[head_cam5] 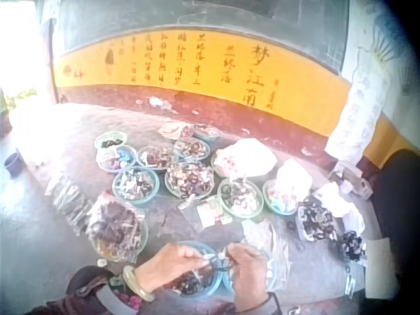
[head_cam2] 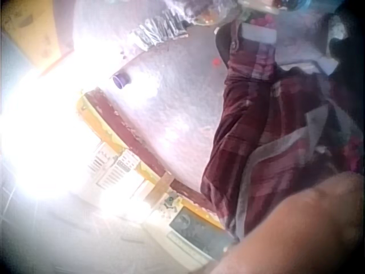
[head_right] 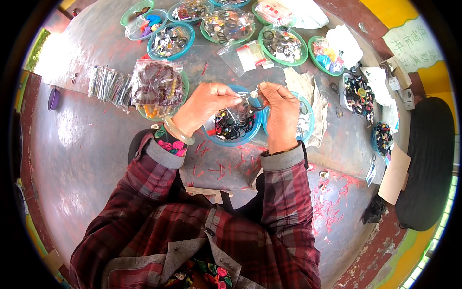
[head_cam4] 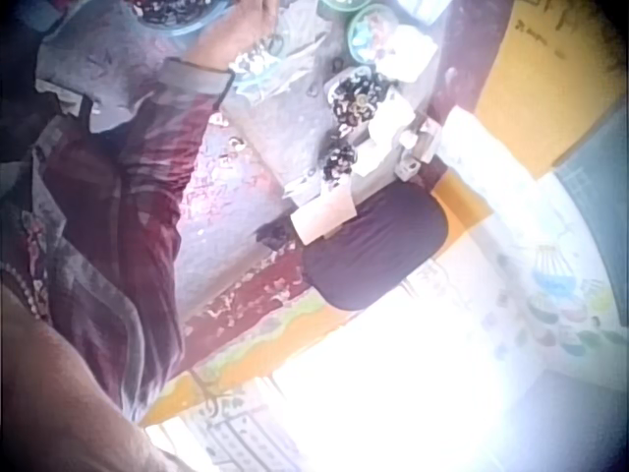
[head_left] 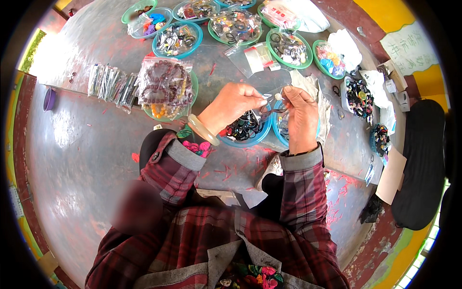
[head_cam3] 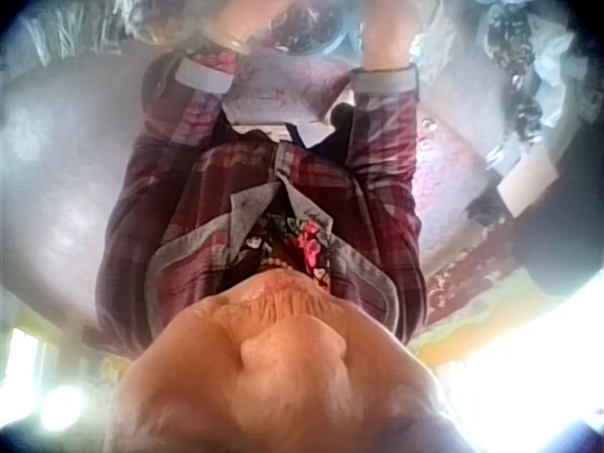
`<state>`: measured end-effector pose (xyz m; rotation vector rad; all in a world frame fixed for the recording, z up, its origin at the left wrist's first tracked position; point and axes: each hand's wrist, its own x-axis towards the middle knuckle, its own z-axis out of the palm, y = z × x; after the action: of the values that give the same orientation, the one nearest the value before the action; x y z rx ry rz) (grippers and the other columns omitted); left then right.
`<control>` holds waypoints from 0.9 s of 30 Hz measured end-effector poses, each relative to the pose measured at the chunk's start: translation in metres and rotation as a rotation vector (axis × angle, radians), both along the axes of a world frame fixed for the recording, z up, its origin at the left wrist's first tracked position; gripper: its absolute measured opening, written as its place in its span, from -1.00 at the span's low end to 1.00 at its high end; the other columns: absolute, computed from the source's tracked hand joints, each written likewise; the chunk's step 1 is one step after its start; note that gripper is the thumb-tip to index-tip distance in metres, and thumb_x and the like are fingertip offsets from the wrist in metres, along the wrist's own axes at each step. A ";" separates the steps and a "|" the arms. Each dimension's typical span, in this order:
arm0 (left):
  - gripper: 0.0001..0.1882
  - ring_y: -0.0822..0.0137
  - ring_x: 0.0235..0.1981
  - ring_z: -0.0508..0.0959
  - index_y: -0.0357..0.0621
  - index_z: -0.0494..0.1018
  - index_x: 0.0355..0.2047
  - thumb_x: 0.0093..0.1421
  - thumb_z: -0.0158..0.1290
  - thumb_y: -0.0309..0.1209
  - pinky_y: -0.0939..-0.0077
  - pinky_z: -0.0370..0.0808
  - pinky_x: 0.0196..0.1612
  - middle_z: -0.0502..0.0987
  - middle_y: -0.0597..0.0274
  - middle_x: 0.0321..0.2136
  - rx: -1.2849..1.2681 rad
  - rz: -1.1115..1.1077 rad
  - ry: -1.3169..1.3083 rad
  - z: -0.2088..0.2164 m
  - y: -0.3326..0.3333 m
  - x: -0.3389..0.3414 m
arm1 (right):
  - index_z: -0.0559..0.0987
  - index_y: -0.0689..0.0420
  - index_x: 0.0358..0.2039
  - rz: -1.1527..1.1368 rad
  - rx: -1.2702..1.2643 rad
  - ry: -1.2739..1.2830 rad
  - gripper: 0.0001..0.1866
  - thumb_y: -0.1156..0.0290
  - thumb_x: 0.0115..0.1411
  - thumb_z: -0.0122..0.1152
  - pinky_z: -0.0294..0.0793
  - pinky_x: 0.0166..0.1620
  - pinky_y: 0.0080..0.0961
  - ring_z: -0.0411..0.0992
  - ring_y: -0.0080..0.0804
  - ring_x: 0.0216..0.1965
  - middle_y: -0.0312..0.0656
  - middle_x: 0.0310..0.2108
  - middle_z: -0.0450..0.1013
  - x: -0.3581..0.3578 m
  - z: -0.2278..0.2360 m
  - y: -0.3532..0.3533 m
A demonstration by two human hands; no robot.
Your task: The person sits at a table and repeatedly picks up small hair accessories from a blue bowl. They place each item into a small clear plastic bag, seal the bag, and set it aside. The process is repeated continuously throughout the clip.
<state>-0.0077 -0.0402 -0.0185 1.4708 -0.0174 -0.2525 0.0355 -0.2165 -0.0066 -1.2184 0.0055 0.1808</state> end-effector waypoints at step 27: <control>-0.81 0.58 -0.50 0.42 -0.28 0.49 -0.43 0.13 0.06 -0.36 0.71 0.31 -0.39 0.51 0.31 -0.52 -0.248 0.299 0.108 0.004 -0.002 -0.001 | 0.56 0.22 -0.45 0.108 -0.086 -0.007 -0.82 0.36 0.05 0.24 0.26 -0.41 -0.72 0.30 -0.66 -0.54 -0.33 -0.56 0.44 -0.002 0.000 0.004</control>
<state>-0.0092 -0.0426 -0.0147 1.1931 0.2489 -0.0824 0.0337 -0.2129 -0.0065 -1.3062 -0.0591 0.2732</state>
